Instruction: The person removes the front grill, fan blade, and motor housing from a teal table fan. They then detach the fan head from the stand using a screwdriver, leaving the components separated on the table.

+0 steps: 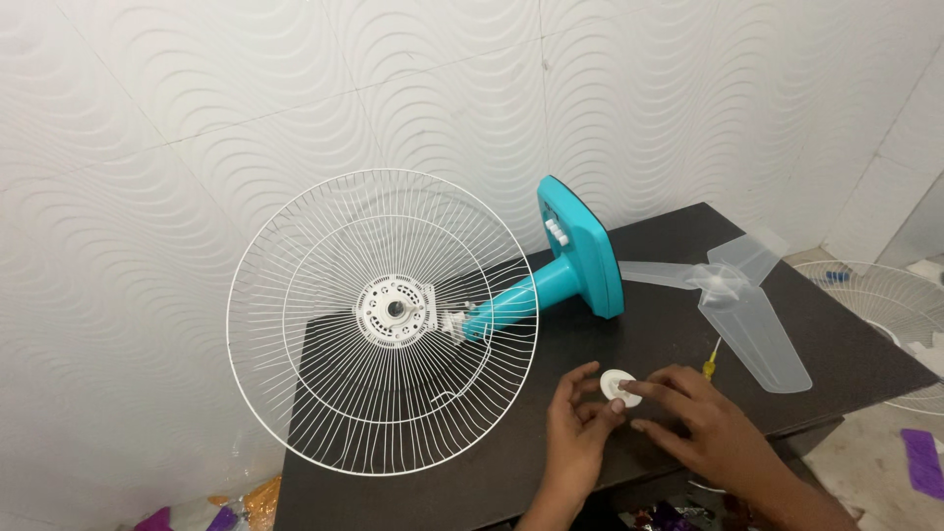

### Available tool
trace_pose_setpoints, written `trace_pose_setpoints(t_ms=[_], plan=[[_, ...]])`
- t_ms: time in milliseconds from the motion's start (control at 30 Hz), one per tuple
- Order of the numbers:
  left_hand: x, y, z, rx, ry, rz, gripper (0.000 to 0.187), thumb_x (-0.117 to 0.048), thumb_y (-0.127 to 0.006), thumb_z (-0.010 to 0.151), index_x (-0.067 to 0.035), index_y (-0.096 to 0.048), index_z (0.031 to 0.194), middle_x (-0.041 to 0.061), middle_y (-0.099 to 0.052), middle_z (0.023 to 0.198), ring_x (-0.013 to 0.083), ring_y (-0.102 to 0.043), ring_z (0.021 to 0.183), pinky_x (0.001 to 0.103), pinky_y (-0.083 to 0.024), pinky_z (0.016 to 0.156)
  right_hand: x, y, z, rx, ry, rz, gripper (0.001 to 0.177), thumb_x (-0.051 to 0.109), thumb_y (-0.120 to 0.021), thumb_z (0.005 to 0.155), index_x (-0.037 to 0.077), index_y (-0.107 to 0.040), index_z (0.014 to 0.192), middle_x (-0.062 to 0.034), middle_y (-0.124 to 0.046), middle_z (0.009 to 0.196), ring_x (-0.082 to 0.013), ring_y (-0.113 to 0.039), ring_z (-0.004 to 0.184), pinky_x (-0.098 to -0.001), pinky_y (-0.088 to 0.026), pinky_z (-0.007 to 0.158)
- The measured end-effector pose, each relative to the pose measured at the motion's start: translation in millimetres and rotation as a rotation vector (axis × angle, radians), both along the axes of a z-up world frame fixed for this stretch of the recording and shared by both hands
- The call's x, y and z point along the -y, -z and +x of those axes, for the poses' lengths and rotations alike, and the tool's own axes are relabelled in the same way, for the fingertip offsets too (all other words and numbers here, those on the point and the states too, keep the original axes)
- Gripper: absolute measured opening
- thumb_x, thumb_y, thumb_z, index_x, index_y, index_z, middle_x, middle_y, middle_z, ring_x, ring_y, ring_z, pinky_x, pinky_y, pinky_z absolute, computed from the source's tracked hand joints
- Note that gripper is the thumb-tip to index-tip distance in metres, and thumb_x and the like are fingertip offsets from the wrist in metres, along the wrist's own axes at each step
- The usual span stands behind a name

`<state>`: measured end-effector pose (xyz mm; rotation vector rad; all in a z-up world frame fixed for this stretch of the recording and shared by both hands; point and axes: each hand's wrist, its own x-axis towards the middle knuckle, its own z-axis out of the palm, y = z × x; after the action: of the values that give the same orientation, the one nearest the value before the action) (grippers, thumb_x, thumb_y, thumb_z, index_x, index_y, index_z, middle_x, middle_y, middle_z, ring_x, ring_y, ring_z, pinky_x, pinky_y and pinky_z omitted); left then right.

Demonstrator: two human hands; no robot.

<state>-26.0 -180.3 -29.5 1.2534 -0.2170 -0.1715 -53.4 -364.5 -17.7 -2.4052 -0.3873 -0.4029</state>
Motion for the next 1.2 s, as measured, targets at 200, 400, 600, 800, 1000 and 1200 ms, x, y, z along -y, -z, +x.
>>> trace_pose_setpoints(t_ms=[200, 400, 600, 800, 1000, 1200], plan=[[-1, 9, 1, 0.022, 0.021, 0.039, 0.064, -0.008, -0.069, 0.093, -0.003, -0.040, 0.150, 0.020, -0.063, 0.135, 0.0177, -0.069, 0.103, 0.030, -0.061, 0.087, 13, 10, 21, 0.281, -0.011, -0.097, 0.022, 0.020, -0.076, 0.076, 0.012, -0.076, 0.096, -0.0008, -0.069, 0.099, -0.0185, -0.066, 0.091, -0.0350, -0.055, 0.075], [-5, 18, 5, -0.028, -0.004, 0.052, 0.057, -0.018, -0.059, 0.100, -0.005, -0.038, 0.150, 0.016, -0.045, 0.155, 0.0196, -0.066, 0.124, 0.033, -0.059, 0.097, 57, -6, 68, 0.379, 0.398, -0.508, 0.015, 0.023, -0.074, 0.086, 0.010, -0.078, 0.092, -0.0039, -0.072, 0.090, -0.0223, -0.064, 0.091, -0.0385, -0.054, 0.080], [-4, 21, 4, -0.022, -0.002, 0.023, 0.055, -0.018, -0.059, 0.099, -0.005, -0.040, 0.149, 0.014, -0.045, 0.153, 0.0215, -0.064, 0.127, 0.034, -0.057, 0.100, 66, -3, 95, 0.136, 0.428, -0.836, 0.018, 0.032, -0.073, 0.089, 0.015, -0.079, 0.090, 0.0021, -0.073, 0.091, -0.0188, -0.065, 0.094, -0.0355, -0.055, 0.081], [-12, 8, -2, 0.014, -0.011, 0.011, 0.049, -0.016, -0.059, 0.099, -0.004, -0.046, 0.145, 0.014, -0.056, 0.143, 0.0214, -0.068, 0.115, 0.031, -0.058, 0.093, 36, -20, 89, 0.377, 0.362, -0.485, 0.030, 0.031, -0.076, 0.080, 0.008, -0.078, 0.099, -0.0053, -0.073, 0.086, -0.0250, -0.067, 0.084, -0.0379, -0.055, 0.071], [-71, -33, -13, 0.116, -0.098, 0.123, 0.041, -0.010, -0.062, 0.095, -0.004, -0.057, 0.135, 0.012, -0.069, 0.122, 0.0183, -0.071, 0.107, 0.030, -0.059, 0.086, -50, -38, 78, 0.414, 0.148, -0.012, 0.019, 0.023, -0.075, 0.084, 0.008, -0.076, 0.094, -0.0067, -0.072, 0.086, -0.0223, -0.067, 0.078, -0.0356, -0.053, 0.066], [-154, -73, 24, 0.582, -0.602, 0.624, 0.025, -0.010, -0.066, 0.094, -0.002, -0.067, 0.117, 0.012, -0.071, 0.118, 0.0223, -0.069, 0.112, 0.037, -0.057, 0.095, -140, -34, 93, -0.073, -0.066, 0.288, 0.019, 0.017, -0.075, 0.084, 0.006, -0.077, 0.099, -0.0070, -0.071, 0.082, -0.0180, -0.067, 0.063, -0.0333, -0.055, 0.060]])
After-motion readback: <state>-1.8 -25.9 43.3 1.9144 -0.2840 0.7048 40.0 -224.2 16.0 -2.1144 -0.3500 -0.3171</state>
